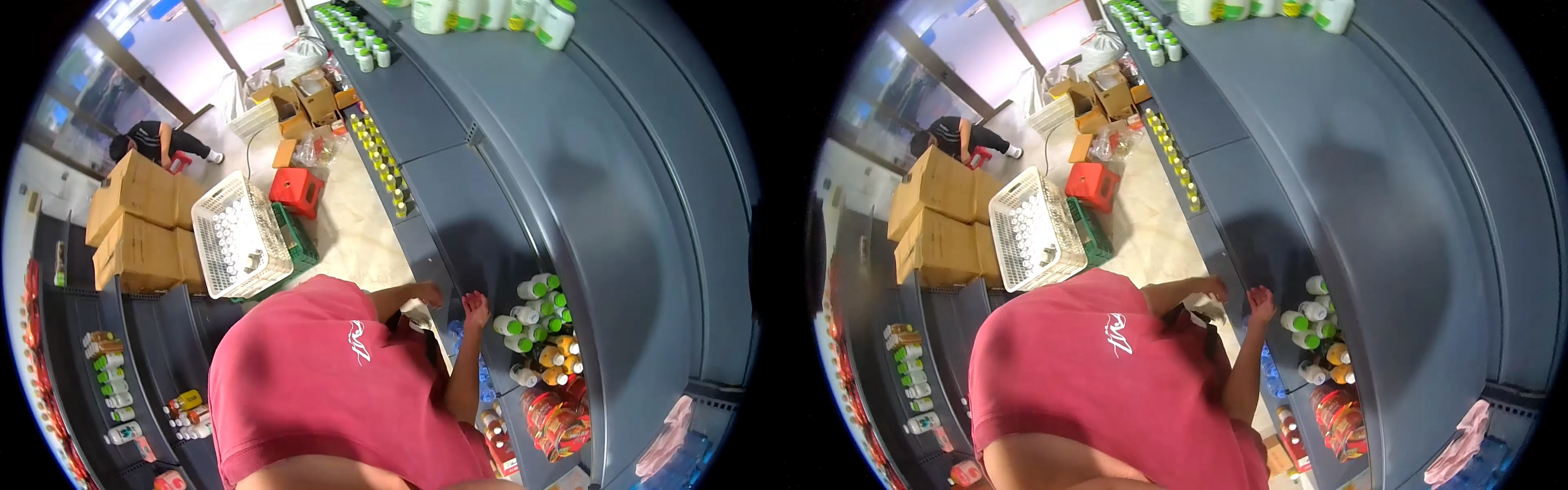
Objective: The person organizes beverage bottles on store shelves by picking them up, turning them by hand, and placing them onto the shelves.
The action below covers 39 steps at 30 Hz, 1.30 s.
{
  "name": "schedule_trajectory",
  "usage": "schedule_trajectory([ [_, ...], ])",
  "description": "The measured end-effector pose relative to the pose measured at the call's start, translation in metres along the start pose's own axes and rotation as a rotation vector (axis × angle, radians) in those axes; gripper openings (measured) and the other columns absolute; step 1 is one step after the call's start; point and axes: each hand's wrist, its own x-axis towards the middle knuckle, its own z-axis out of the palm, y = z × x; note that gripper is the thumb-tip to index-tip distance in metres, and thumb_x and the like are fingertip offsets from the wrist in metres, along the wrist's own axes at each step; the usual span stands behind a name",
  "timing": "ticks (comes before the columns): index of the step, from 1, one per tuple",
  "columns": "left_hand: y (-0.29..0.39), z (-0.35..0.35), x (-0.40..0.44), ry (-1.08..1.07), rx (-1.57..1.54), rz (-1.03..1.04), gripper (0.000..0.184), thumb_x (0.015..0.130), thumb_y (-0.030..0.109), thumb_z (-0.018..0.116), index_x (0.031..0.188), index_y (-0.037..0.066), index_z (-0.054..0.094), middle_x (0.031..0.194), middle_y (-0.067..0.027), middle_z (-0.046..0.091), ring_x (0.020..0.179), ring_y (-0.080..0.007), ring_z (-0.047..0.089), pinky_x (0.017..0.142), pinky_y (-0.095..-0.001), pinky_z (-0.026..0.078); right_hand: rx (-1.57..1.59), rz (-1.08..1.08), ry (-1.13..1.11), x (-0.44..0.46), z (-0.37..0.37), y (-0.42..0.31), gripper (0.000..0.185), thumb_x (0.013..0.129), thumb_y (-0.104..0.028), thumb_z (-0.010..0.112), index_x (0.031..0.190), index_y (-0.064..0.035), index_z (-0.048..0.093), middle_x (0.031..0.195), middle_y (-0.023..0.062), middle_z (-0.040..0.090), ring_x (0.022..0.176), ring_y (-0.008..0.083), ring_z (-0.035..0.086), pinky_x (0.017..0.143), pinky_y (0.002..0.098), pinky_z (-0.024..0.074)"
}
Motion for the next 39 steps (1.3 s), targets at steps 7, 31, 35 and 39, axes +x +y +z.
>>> schedule_trajectory([
  [7, -0.089, 0.012, -0.132, 0.068, 0.206, -0.335, 0.022, 0.070, 0.026, 0.076, 0.083, 0.009, 0.075, 0.077, -0.0070, 0.070, 0.069, -0.0189, 0.066, 0.055, -0.0357, 0.054, -0.088, 0.205, -0.148, -0.030, -0.027, 0.024, 0.036, 0.093, -0.038, 0.055, 0.083, -0.0046, 0.063, 0.075, 0.0098, 0.065, 0.071, 0.0242, 0.064, 0.062, 0.0341, 0.0530],
  [31, -0.404, 0.349, -0.469, 0.990, -0.602, -0.809, 0.035, 0.079, 0.030, 0.064, 0.107, 0.009, 0.072, 0.112, -0.0166, 0.068, 0.096, -0.0317, 0.068, 0.084, -0.0414, 0.054, -1.855, 0.147, -1.146, -0.160, 0.156, 0.388, 0.028, 0.082, -0.027, 0.059, 0.077, 0.0008, 0.064, 0.059, 0.0107, 0.063, 0.055, 0.0203, 0.061, 0.050, 0.0333, 0.0475],
  [35, -0.426, 0.416, -0.440, 1.053, -0.743, -0.695, 0.035, 0.080, 0.029, 0.062, 0.108, 0.009, 0.072, 0.113, -0.0173, 0.068, 0.097, -0.0317, 0.067, 0.085, -0.0402, 0.054, -2.077, -0.065, -1.482, -0.212, 0.214, 0.428, 0.026, 0.082, -0.023, 0.059, 0.083, 0.0027, 0.063, 0.061, 0.0122, 0.064, 0.055, 0.0194, 0.063, 0.051, 0.0342, 0.0496],
  [39, -0.431, 0.455, -0.405, 1.118, -0.823, -0.608, 0.035, 0.082, 0.028, 0.061, 0.109, 0.010, 0.072, 0.114, -0.0180, 0.067, 0.097, -0.0317, 0.067, 0.086, -0.0389, 0.054, -1.869, 0.147, -1.390, -0.241, 0.245, 0.462, 0.021, 0.078, -0.013, 0.056, 0.089, -0.0011, 0.070, 0.060, 0.0130, 0.065, 0.046, 0.0156, 0.054, 0.043, 0.0305, 0.0423],
])
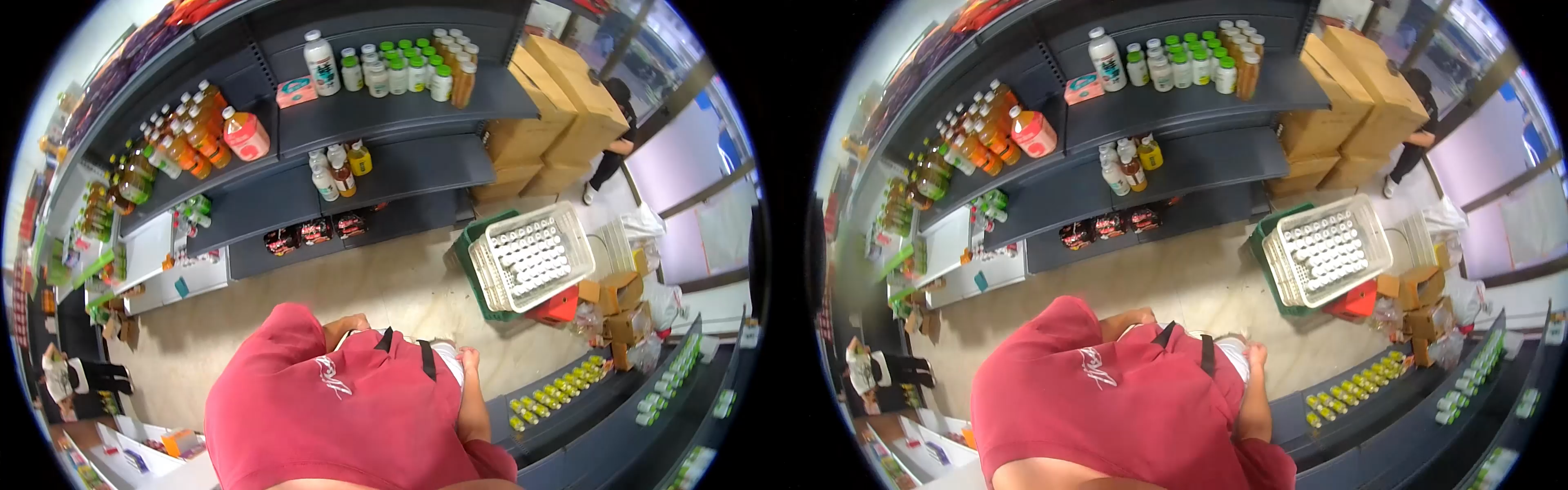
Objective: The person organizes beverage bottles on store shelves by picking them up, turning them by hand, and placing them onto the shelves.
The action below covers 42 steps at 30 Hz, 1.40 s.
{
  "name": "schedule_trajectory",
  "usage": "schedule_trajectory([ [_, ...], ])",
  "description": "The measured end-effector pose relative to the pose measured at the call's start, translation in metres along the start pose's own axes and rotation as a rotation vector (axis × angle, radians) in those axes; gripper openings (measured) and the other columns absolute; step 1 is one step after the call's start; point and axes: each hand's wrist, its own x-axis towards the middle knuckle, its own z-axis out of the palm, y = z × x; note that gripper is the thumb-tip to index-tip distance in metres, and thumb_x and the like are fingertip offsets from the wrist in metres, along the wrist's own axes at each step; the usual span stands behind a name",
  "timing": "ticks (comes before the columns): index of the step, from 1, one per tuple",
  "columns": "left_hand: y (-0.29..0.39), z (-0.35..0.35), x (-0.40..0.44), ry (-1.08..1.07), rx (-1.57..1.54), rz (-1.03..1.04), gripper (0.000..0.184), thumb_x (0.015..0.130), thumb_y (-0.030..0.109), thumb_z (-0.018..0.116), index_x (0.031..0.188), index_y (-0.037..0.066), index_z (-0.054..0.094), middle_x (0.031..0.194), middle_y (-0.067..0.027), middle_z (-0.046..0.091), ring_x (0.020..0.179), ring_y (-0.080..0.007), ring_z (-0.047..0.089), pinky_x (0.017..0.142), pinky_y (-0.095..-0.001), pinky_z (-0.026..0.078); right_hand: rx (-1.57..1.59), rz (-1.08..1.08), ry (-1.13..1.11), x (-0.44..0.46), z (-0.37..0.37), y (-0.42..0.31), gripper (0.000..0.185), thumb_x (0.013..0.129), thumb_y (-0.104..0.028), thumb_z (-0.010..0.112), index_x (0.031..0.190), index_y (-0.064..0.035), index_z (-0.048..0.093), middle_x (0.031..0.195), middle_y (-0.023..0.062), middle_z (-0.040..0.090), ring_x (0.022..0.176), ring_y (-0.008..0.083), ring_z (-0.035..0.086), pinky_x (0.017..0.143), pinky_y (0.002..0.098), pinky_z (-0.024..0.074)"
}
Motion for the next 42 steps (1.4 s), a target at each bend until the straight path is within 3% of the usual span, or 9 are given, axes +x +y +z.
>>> schedule_trajectory([
  [4, -0.006, 0.023, -0.016, 0.038, -0.112, 0.010, 0.035, 0.082, 0.029, 0.060, 0.107, 0.009, 0.073, 0.110, -0.0203, 0.068, 0.097, -0.0291, 0.068, 0.088, -0.0350, 0.052, 0.020, 0.033, -0.207, 0.024, 0.023, -0.026, 0.024, 0.076, -0.004, 0.051, 0.092, 0.0030, 0.068, 0.064, 0.0150, 0.066, 0.051, 0.0178, 0.061, 0.048, 0.0281, 0.0466],
  [7, -0.009, 0.020, -0.036, 0.082, -0.459, -0.081, 0.039, 0.085, 0.045, 0.055, 0.109, 0.020, 0.073, 0.118, -0.0174, 0.065, 0.109, -0.0354, 0.062, 0.095, -0.0399, 0.049, -0.114, -0.118, -0.235, 0.044, 0.058, -0.031, 0.021, 0.077, -0.005, 0.051, 0.086, 0.0019, 0.069, 0.066, 0.0148, 0.067, 0.055, 0.0185, 0.062, 0.052, 0.0294, 0.0473],
  [13, -0.002, -0.029, -0.049, 0.362, -0.913, -0.399, 0.027, 0.072, 0.029, 0.072, 0.091, 0.010, 0.074, 0.093, -0.0104, 0.073, 0.090, -0.0243, 0.068, 0.083, -0.0343, 0.052, -0.292, -0.104, -0.362, 0.101, 0.103, -0.090, 0.018, 0.082, -0.010, 0.056, 0.088, 0.0013, 0.069, 0.067, 0.0114, 0.067, 0.058, 0.0177, 0.061, 0.055, 0.0313, 0.0483],
  [17, 0.009, -0.126, -0.050, 0.675, -1.074, -0.282, 0.021, 0.078, 0.025, 0.072, 0.090, 0.007, 0.072, 0.086, -0.0052, 0.072, 0.082, -0.0136, 0.065, 0.079, -0.0312, 0.051, -0.282, -0.260, -0.462, 0.124, 0.167, -0.171, 0.016, 0.086, -0.015, 0.059, 0.084, -0.0011, 0.066, 0.062, 0.0073, 0.063, 0.051, 0.0137, 0.055, 0.048, 0.0282, 0.0436],
  [21, 0.042, -0.305, -0.096, 0.781, -0.976, 0.090, 0.023, 0.092, 0.026, 0.064, 0.086, 0.004, 0.068, 0.082, -0.0022, 0.068, 0.078, -0.0102, 0.060, 0.075, -0.0297, 0.049, -0.067, -0.750, -0.502, 0.088, 0.234, -0.352, 0.015, 0.092, -0.012, 0.055, 0.090, -0.0012, 0.065, 0.062, 0.0029, 0.060, 0.054, 0.0090, 0.054, 0.049, 0.0260, 0.0418],
  [23, 0.053, -0.392, -0.109, 0.935, -1.030, 0.370, 0.029, 0.097, 0.028, 0.056, 0.089, 0.003, 0.066, 0.086, -0.0028, 0.067, 0.081, -0.0105, 0.060, 0.077, -0.0284, 0.049, 0.025, -0.949, -0.477, 0.065, 0.253, -0.450, 0.013, 0.093, -0.010, 0.055, 0.091, -0.0008, 0.064, 0.063, 0.0020, 0.059, 0.057, 0.0081, 0.054, 0.052, 0.0249, 0.0414],
  [31, 0.038, -0.613, -0.111, 1.565, -1.401, 0.504, 0.030, 0.101, 0.028, 0.046, 0.113, 0.003, 0.058, 0.110, -0.0089, 0.065, 0.097, -0.0147, 0.061, 0.085, -0.0298, 0.048, 0.463, -1.199, -0.505, 0.044, 0.350, -0.671, 0.012, 0.092, -0.004, 0.056, 0.102, -0.0002, 0.060, 0.080, 0.0043, 0.060, 0.070, 0.0096, 0.056, 0.062, 0.0228, 0.0436],
  [38, 0.009, -0.644, -0.041, 1.895, -1.027, 0.548, 0.050, 0.095, 0.006, 0.052, 0.142, 0.001, 0.036, 0.135, -0.0176, 0.051, 0.120, -0.0237, 0.054, 0.095, -0.0328, 0.046, 0.310, -1.261, -0.385, 0.066, 0.395, -0.675, 0.030, 0.088, -0.002, 0.055, 0.118, 0.0014, 0.052, 0.100, 0.0117, 0.061, 0.082, 0.0207, 0.060, 0.071, 0.0316, 0.0497],
  [42, 0.021, -0.640, -0.048, 1.817, -0.894, 0.503, 0.060, 0.093, 0.007, 0.054, 0.147, 0.000, 0.028, 0.138, -0.0211, 0.049, 0.125, -0.0284, 0.052, 0.099, -0.0357, 0.044, 0.222, -1.387, -0.298, 0.073, 0.399, -0.668, 0.037, 0.087, -0.003, 0.055, 0.123, 0.0024, 0.051, 0.108, 0.0195, 0.059, 0.088, 0.0321, 0.063, 0.077, 0.0386, 0.0507],
])
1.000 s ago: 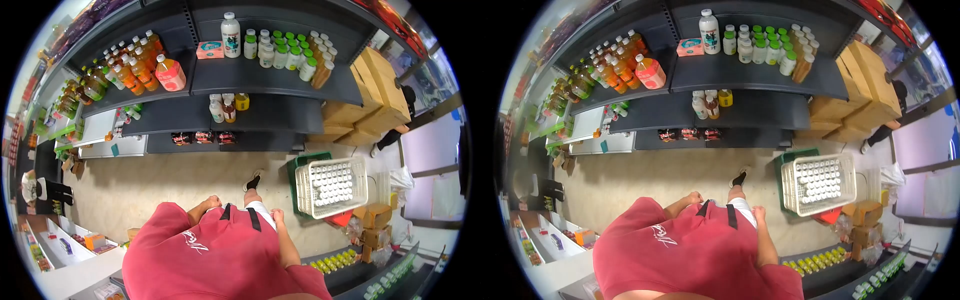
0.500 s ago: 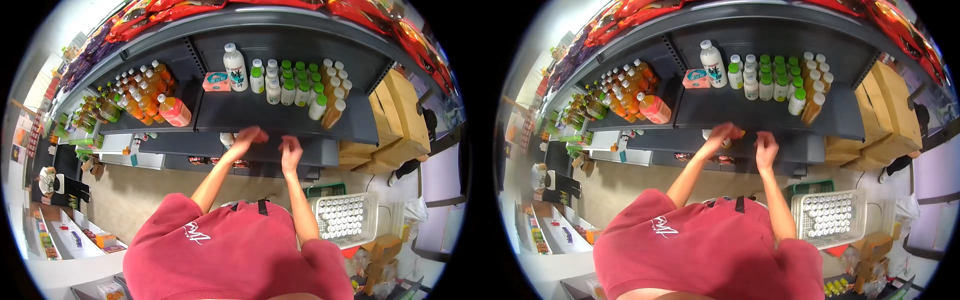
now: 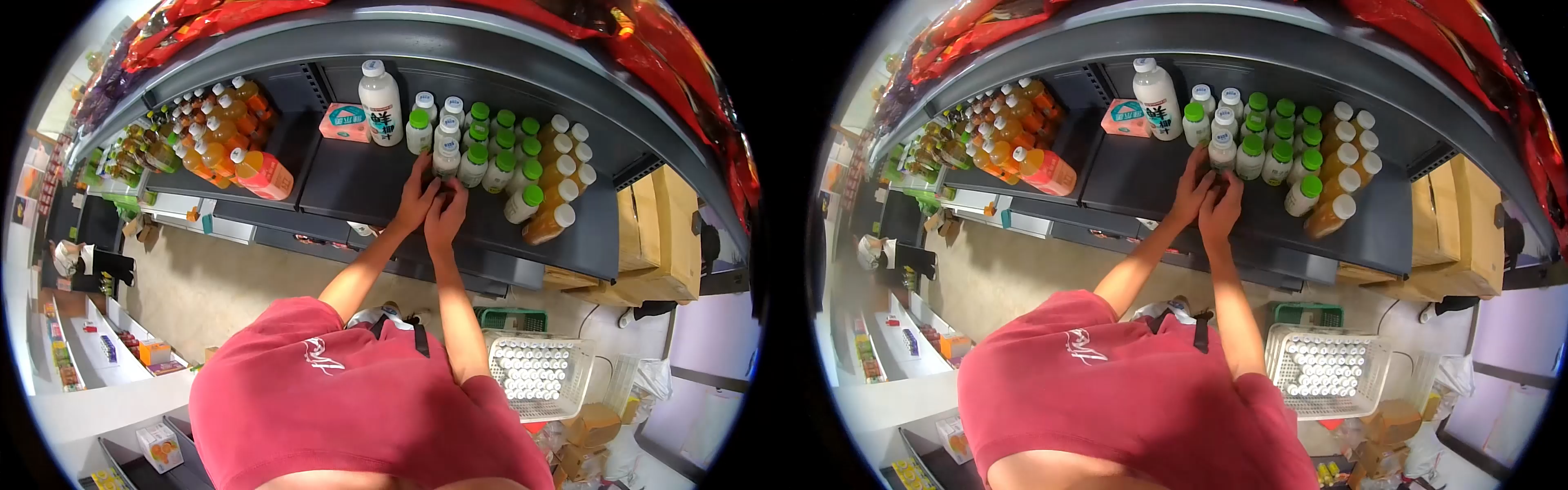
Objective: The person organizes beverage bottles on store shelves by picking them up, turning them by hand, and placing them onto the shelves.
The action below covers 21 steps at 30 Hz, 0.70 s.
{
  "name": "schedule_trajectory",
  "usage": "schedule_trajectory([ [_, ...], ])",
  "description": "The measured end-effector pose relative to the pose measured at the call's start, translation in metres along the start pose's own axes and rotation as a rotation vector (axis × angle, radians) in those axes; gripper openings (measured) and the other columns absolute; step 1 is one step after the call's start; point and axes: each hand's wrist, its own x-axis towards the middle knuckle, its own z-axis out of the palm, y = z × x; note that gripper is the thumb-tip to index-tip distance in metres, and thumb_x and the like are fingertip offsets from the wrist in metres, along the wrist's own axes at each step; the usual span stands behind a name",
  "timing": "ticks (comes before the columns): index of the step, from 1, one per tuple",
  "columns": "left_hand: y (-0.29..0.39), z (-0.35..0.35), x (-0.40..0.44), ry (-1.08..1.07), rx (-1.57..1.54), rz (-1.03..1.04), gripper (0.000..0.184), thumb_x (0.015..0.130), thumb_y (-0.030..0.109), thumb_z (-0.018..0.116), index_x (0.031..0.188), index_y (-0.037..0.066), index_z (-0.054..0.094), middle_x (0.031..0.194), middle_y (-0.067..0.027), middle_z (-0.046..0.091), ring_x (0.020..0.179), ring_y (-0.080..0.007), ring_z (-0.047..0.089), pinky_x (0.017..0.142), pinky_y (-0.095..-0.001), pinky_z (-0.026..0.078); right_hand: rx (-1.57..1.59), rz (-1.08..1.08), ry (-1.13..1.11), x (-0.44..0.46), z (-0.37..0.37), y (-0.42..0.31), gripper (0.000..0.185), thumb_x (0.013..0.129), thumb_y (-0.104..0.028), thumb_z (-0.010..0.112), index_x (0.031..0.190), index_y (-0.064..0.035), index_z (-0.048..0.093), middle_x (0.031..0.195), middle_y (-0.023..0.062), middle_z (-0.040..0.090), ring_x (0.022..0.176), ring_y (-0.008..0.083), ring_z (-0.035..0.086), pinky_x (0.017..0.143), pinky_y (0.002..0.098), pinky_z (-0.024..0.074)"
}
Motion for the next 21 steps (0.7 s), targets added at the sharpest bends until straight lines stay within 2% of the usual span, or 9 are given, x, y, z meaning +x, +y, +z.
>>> schedule_trajectory([
  [1, 0.001, -0.001, 0.002, -0.006, 0.009, -0.029, 0.061, 0.093, 0.008, 0.055, 0.147, 0.000, 0.028, 0.139, -0.0217, 0.048, 0.125, -0.0289, 0.052, 0.099, -0.0359, 0.044, -0.040, -0.039, 0.031, 0.001, 0.002, 0.001, 0.037, 0.087, -0.003, 0.054, 0.124, 0.0026, 0.050, 0.109, 0.0202, 0.058, 0.089, 0.0328, 0.063, 0.078, 0.0392, 0.0507],
  [5, -0.010, 0.000, 0.007, -0.036, 0.084, -0.081, 0.059, 0.091, 0.009, 0.057, 0.144, -0.002, 0.032, 0.137, -0.0222, 0.049, 0.122, -0.0294, 0.054, 0.097, -0.0359, 0.045, -0.062, 0.064, 0.005, 0.005, 0.001, -0.003, 0.043, 0.089, -0.006, 0.053, 0.131, 0.0018, 0.046, 0.115, 0.0223, 0.056, 0.092, 0.0359, 0.063, 0.080, 0.0410, 0.0507],
  [10, -0.006, -0.003, 0.006, 0.029, 0.043, -0.032, 0.048, 0.092, 0.011, 0.055, 0.137, -0.002, 0.043, 0.119, -0.0176, 0.056, 0.109, -0.0262, 0.059, 0.091, -0.0346, 0.047, -0.070, 0.065, -0.038, 0.006, 0.002, -0.011, 0.047, 0.088, -0.009, 0.056, 0.133, 0.0012, 0.045, 0.118, 0.0211, 0.053, 0.090, 0.0355, 0.063, 0.077, 0.0404, 0.0511],
  [13, 0.002, -0.006, 0.008, 0.076, 0.144, 0.009, 0.037, 0.094, 0.011, 0.053, 0.128, -0.002, 0.050, 0.110, -0.0151, 0.058, 0.101, -0.0238, 0.060, 0.088, -0.0337, 0.047, -0.113, -0.106, 0.044, 0.012, 0.000, -0.021, 0.043, 0.090, -0.009, 0.056, 0.131, 0.0027, 0.048, 0.113, 0.0159, 0.055, 0.080, 0.0268, 0.060, 0.071, 0.0358, 0.0488],
  [16, -0.005, -0.008, 0.007, 0.123, 0.099, -0.022, 0.027, 0.095, 0.011, 0.051, 0.118, -0.003, 0.056, 0.105, -0.0131, 0.060, 0.097, -0.0207, 0.059, 0.086, -0.0322, 0.046, -0.059, 0.006, 0.011, 0.008, -0.006, -0.019, 0.044, 0.090, -0.010, 0.058, 0.131, 0.0017, 0.048, 0.113, 0.0144, 0.055, 0.072, 0.0231, 0.058, 0.065, 0.0335, 0.0472],
  [19, 0.003, -0.005, 0.005, 0.145, -0.017, -0.110, 0.022, 0.096, 0.011, 0.050, 0.111, -0.003, 0.058, 0.102, -0.0113, 0.062, 0.094, -0.0176, 0.057, 0.085, -0.0307, 0.045, -0.029, 0.100, -0.008, 0.005, -0.005, -0.008, 0.046, 0.088, -0.010, 0.059, 0.131, -0.0001, 0.047, 0.108, 0.0173, 0.053, 0.071, 0.0258, 0.056, 0.065, 0.0351, 0.0472],
  [21, 0.006, -0.005, 0.004, 0.143, -0.057, -0.149, 0.022, 0.096, 0.012, 0.049, 0.108, -0.003, 0.059, 0.102, -0.0105, 0.062, 0.093, -0.0162, 0.057, 0.085, -0.0302, 0.045, -0.040, 0.047, 0.024, 0.007, -0.004, -0.007, 0.043, 0.088, -0.010, 0.059, 0.129, 0.0001, 0.049, 0.108, 0.0168, 0.053, 0.070, 0.0238, 0.056, 0.064, 0.0343, 0.0468],
])
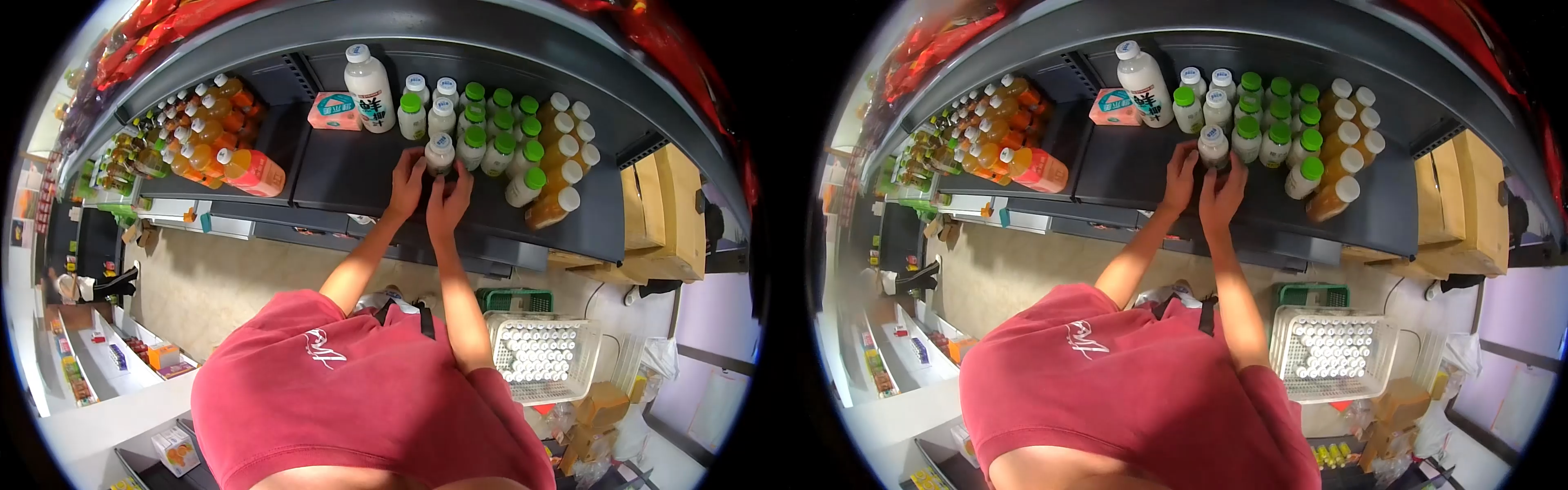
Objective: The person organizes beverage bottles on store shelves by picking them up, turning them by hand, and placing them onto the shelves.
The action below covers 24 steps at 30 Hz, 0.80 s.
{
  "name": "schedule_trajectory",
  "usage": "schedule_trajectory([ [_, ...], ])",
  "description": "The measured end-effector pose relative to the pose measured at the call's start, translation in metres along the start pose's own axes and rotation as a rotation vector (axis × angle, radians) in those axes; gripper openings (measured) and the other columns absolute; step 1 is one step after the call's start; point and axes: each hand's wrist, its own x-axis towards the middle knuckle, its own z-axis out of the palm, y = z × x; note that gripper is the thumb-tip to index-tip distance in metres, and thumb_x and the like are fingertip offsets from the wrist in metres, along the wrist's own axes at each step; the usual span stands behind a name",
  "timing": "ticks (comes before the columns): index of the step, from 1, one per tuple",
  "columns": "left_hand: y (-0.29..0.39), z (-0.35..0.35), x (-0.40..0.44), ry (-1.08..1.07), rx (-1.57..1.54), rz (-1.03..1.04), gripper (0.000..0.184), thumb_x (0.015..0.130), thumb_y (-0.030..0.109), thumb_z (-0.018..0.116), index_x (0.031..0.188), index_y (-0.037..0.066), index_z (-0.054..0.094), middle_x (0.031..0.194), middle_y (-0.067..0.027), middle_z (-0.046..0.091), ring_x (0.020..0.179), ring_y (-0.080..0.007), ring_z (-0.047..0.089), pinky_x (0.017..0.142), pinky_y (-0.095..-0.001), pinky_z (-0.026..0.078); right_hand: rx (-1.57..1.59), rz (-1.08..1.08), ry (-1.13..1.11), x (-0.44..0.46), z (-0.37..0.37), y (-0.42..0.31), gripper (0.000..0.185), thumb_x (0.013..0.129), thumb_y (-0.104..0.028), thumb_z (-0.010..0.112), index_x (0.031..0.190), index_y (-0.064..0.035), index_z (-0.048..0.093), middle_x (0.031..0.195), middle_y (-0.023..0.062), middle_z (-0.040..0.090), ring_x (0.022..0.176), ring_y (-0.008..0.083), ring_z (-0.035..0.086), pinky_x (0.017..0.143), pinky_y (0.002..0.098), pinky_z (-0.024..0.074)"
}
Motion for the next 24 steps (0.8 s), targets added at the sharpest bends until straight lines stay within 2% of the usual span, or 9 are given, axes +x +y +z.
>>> schedule_trajectory([
  [4, -0.016, -0.004, 0.006, -0.007, -0.043, -0.017, 0.024, 0.098, 0.015, 0.048, 0.107, -0.003, 0.060, 0.101, -0.0102, 0.063, 0.093, -0.0157, 0.057, 0.084, -0.0296, 0.044, 0.014, 0.029, 0.032, 0.001, -0.001, -0.003, 0.034, 0.090, -0.012, 0.058, 0.120, 0.0020, 0.058, 0.101, 0.0104, 0.055, 0.065, 0.0152, 0.051, 0.058, 0.0282, 0.0423],
  [7, -0.015, -0.002, 0.004, 0.005, -0.043, -0.013, 0.027, 0.099, 0.018, 0.045, 0.102, -0.003, 0.060, 0.096, -0.0111, 0.063, 0.089, -0.0157, 0.056, 0.081, -0.0299, 0.045, 0.023, 0.065, 0.049, 0.002, -0.005, -0.005, 0.027, 0.090, -0.012, 0.057, 0.113, 0.0025, 0.061, 0.096, 0.0095, 0.053, 0.067, 0.0165, 0.052, 0.060, 0.0292, 0.0426],
  [10, -0.017, -0.004, 0.002, -0.052, -0.016, -0.022, 0.031, 0.100, 0.022, 0.042, 0.097, -0.004, 0.059, 0.089, -0.0126, 0.062, 0.082, -0.0156, 0.055, 0.075, -0.0310, 0.044, 0.061, 0.014, 0.099, -0.003, -0.004, 0.001, 0.023, 0.092, -0.013, 0.055, 0.107, 0.0032, 0.061, 0.095, 0.0102, 0.054, 0.073, 0.0198, 0.054, 0.066, 0.0323, 0.0438],
  [14, -0.003, -0.007, -0.002, -0.186, 0.084, 0.037, 0.036, 0.101, 0.025, 0.039, 0.092, -0.004, 0.057, 0.082, -0.0138, 0.060, 0.073, -0.0172, 0.052, 0.069, -0.0329, 0.043, 0.083, -0.087, 0.142, -0.001, -0.004, -0.003, 0.024, 0.092, -0.017, 0.053, 0.104, 0.0039, 0.058, 0.097, 0.0166, 0.055, 0.083, 0.0279, 0.056, 0.076, 0.0365, 0.0454],
  [17, 0.002, -0.004, -0.005, -0.149, 0.100, 0.051, 0.036, 0.101, 0.025, 0.038, 0.093, -0.004, 0.058, 0.081, -0.0142, 0.061, 0.071, -0.0200, 0.054, 0.070, -0.0343, 0.044, 0.143, -0.084, 0.124, 0.001, -0.003, 0.000, 0.029, 0.094, -0.020, 0.050, 0.107, 0.0046, 0.058, 0.100, 0.0185, 0.057, 0.091, 0.0314, 0.057, 0.082, 0.0376, 0.0457],
  [22, 0.004, 0.001, -0.003, -0.148, 0.044, 0.095, 0.039, 0.102, 0.026, 0.035, 0.103, -0.004, 0.060, 0.093, -0.0167, 0.064, 0.085, -0.0236, 0.061, 0.079, -0.0346, 0.047, 0.182, -0.020, -0.017, -0.003, -0.002, 0.001, 0.033, 0.096, -0.022, 0.047, 0.111, 0.0054, 0.058, 0.103, 0.0215, 0.063, 0.094, 0.0351, 0.062, 0.083, 0.0396, 0.0482],
  [24, 0.006, 0.003, -0.003, -0.151, 0.035, 0.100, 0.041, 0.102, 0.027, 0.034, 0.109, -0.004, 0.060, 0.099, -0.0168, 0.065, 0.091, -0.0247, 0.062, 0.083, -0.0344, 0.047, 0.164, -0.028, -0.014, -0.003, -0.001, 0.005, 0.038, 0.099, -0.029, 0.045, 0.113, 0.0040, 0.059, 0.101, 0.0193, 0.065, 0.092, 0.0318, 0.064, 0.081, 0.0382, 0.0494],
])
